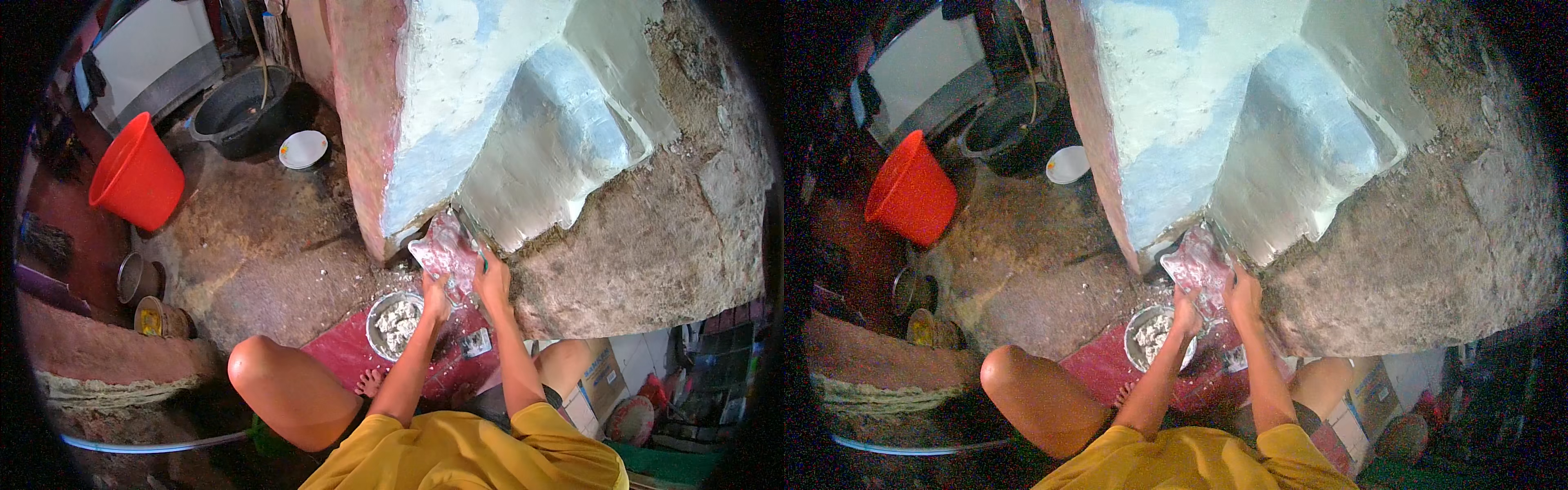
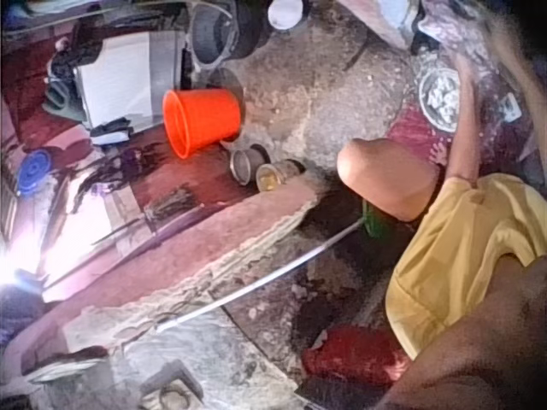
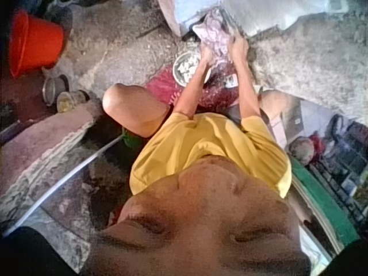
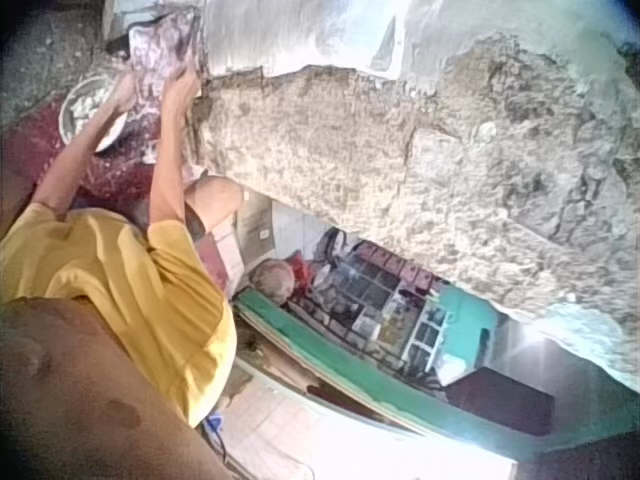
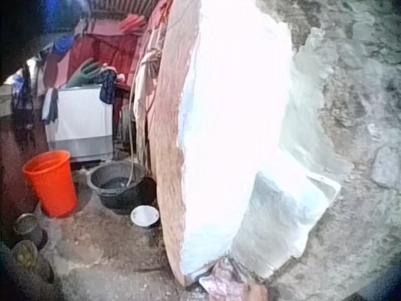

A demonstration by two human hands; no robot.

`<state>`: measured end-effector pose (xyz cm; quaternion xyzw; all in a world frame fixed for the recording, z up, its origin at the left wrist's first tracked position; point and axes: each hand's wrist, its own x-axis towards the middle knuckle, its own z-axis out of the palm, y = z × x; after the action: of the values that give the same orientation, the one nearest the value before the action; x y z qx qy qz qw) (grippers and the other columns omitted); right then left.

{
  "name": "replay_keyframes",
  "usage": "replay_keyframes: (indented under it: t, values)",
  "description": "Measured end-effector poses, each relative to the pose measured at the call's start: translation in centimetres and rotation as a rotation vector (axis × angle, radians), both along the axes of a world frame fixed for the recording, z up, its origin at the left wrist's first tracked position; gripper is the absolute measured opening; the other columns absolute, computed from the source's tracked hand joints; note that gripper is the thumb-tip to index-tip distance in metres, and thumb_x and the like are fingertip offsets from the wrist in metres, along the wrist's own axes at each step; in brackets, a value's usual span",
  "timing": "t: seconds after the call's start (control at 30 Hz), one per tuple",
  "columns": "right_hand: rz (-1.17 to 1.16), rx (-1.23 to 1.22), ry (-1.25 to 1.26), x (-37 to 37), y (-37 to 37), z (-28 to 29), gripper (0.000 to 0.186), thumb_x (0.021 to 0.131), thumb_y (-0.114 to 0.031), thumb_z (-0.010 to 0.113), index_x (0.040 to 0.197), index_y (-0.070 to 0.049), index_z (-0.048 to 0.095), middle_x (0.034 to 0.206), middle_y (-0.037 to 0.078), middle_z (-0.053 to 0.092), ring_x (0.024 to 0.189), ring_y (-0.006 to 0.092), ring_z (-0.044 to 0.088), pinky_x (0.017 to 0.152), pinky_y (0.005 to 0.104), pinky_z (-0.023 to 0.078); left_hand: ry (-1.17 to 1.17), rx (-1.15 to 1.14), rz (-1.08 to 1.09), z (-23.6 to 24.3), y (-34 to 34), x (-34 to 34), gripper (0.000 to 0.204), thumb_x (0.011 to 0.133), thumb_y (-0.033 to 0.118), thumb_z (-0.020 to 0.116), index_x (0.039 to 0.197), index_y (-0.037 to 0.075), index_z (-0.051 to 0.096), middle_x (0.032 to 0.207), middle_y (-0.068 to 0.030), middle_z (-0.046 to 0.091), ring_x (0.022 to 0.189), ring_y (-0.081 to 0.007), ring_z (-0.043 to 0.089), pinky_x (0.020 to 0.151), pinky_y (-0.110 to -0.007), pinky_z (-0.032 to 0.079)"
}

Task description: The person applies a plaster mixture to a wall corner using a brush and a plastic sheet as a handheld palette.

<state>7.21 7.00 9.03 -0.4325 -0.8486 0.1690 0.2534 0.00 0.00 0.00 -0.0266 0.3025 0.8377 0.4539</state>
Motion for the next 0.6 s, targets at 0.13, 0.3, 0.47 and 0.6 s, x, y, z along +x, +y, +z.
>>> replay_keyframes:
  t: [0.13,0.3,0.47,0.6]
  values:
    - [-0.026,-0.060,0.017,0.3,-1.8,0.7,0.035,0.079,-0.012,0.052,0.114,-0.011,0.055,0.065,0.026,0.054,0.062,0.0416,0.055,0.057,0.0466,0.042,-0.006,-0.023,-0.001,0.1,-1.1,-1.1,0.047,0.080,-0.005,0.043,0.123,0.011,0.033,0.116,-0.0090,0.046,0.102,-0.0247,0.049,0.083,-0.042,0.044]
    - [-0.044,-0.067,-0.022,1.1,-2.5,1.0,0.039,0.079,-0.012,0.052,0.117,-0.014,0.053,0.063,0.026,0.053,0.058,0.0409,0.054,0.055,0.0455,0.042,0.001,-0.029,0.001,0.4,-1.5,-1.4,0.046,0.081,-0.003,0.041,0.124,0.011,0.033,0.116,-0.0090,0.046,0.102,-0.0247,0.049,0.082,-0.042,0.045]
    - [-0.048,-0.109,-0.027,2.4,-3.5,1.9,0.042,0.078,-0.010,0.052,0.119,-0.016,0.052,0.062,0.026,0.052,0.055,0.0393,0.053,0.052,0.0433,0.041,0.006,-0.034,-0.016,0.2,-1.8,-1.4,0.047,0.081,-0.002,0.041,0.125,0.012,0.032,0.116,-0.0088,0.046,0.101,-0.0249,0.049,0.081,-0.043,0.046]
    - [-0.024,-0.104,0.021,4.0,-4.3,2.5,0.038,0.079,-0.008,0.052,0.116,-0.013,0.054,0.064,0.026,0.050,0.049,0.0310,0.047,0.049,0.0363,0.039,0.022,-0.019,-0.007,0.0,-1.6,-1.2,0.046,0.081,-0.001,0.042,0.124,0.013,0.031,0.116,-0.0086,0.045,0.100,-0.0254,0.049,0.077,-0.043,0.047]
